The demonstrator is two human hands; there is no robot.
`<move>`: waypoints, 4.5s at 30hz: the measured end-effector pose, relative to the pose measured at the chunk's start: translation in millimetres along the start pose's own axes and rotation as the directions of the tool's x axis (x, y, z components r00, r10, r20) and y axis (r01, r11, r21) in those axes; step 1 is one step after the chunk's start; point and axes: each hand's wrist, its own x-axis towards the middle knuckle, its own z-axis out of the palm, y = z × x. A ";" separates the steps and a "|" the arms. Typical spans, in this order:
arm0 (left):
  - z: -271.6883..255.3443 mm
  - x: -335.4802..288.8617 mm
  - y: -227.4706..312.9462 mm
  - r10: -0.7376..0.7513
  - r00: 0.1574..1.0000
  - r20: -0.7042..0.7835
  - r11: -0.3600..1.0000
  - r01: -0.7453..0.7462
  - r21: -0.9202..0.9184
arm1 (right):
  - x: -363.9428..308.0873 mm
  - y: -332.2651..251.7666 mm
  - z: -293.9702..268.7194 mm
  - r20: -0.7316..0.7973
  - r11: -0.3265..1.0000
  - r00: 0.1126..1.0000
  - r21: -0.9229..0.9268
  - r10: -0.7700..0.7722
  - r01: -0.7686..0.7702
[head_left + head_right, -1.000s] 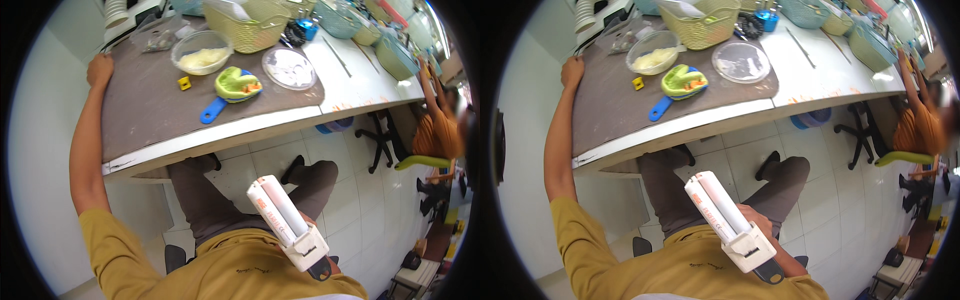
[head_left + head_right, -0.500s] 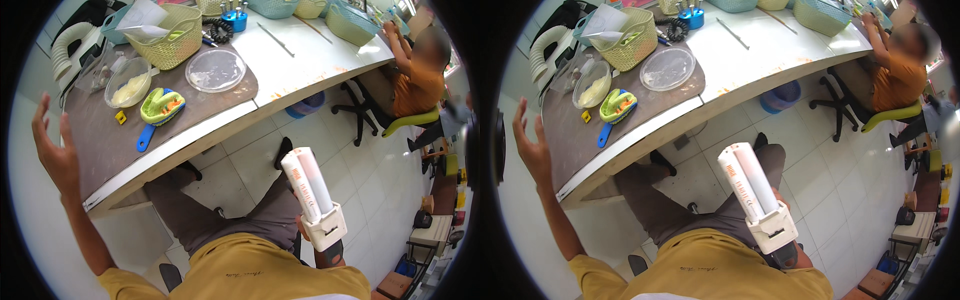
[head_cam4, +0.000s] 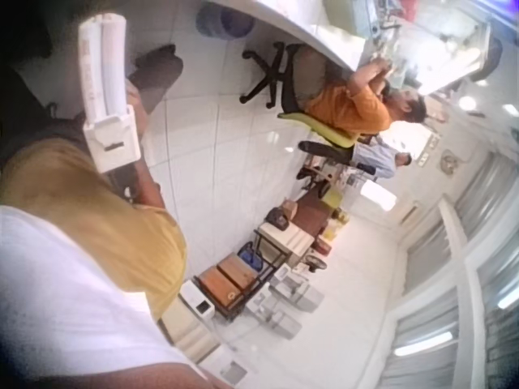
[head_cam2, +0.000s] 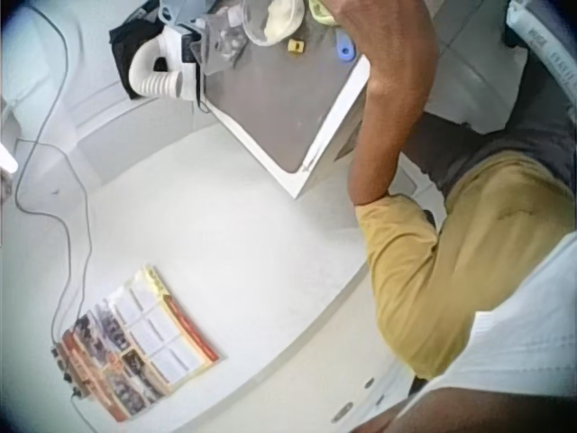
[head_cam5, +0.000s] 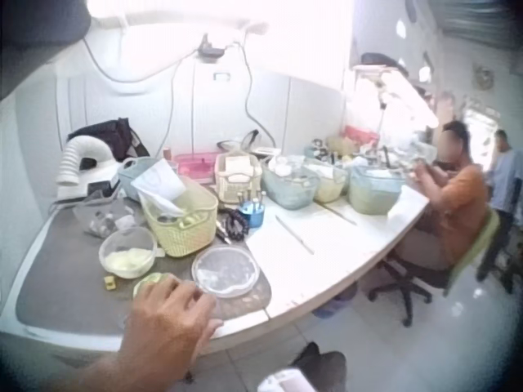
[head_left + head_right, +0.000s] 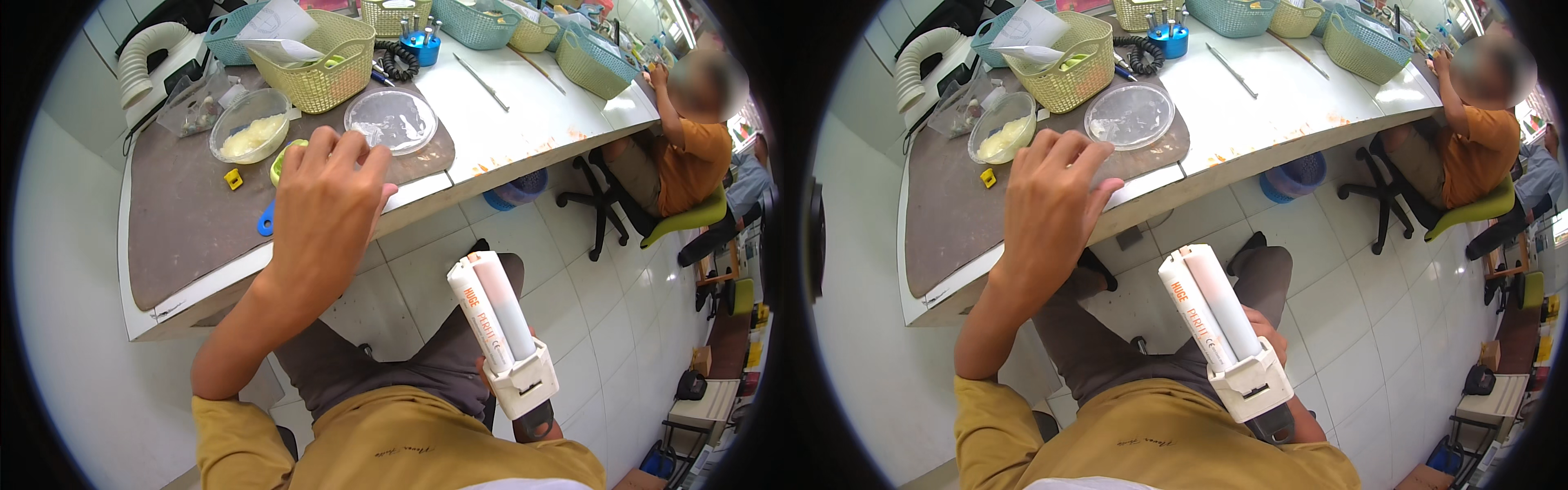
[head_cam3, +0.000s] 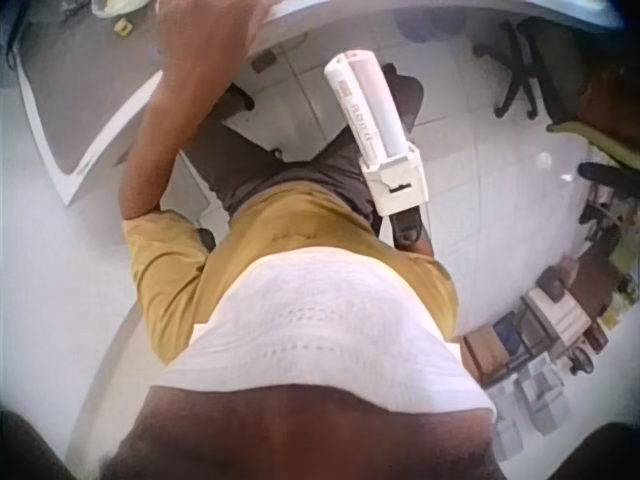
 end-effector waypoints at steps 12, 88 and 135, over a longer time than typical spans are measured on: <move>46.4 -29.1 46.9 0.058 0.968 -0.246 0.881 -0.166 -0.444 | 1.7 -7.6 -53.5 -0.161 0.859 0.973 -0.461 0.164 -0.221; -10.8 -146.8 -31.5 -0.243 0.706 0.666 -0.618 0.416 -0.667 | -4.5 24.4 119.4 0.416 0.987 0.909 0.157 -0.029 -0.041; -8.7 -148.2 -34.3 -0.223 0.682 0.697 -0.619 0.454 -0.641 | 15.1 -7.1 120.7 0.441 1.000 0.897 0.030 -0.013 0.000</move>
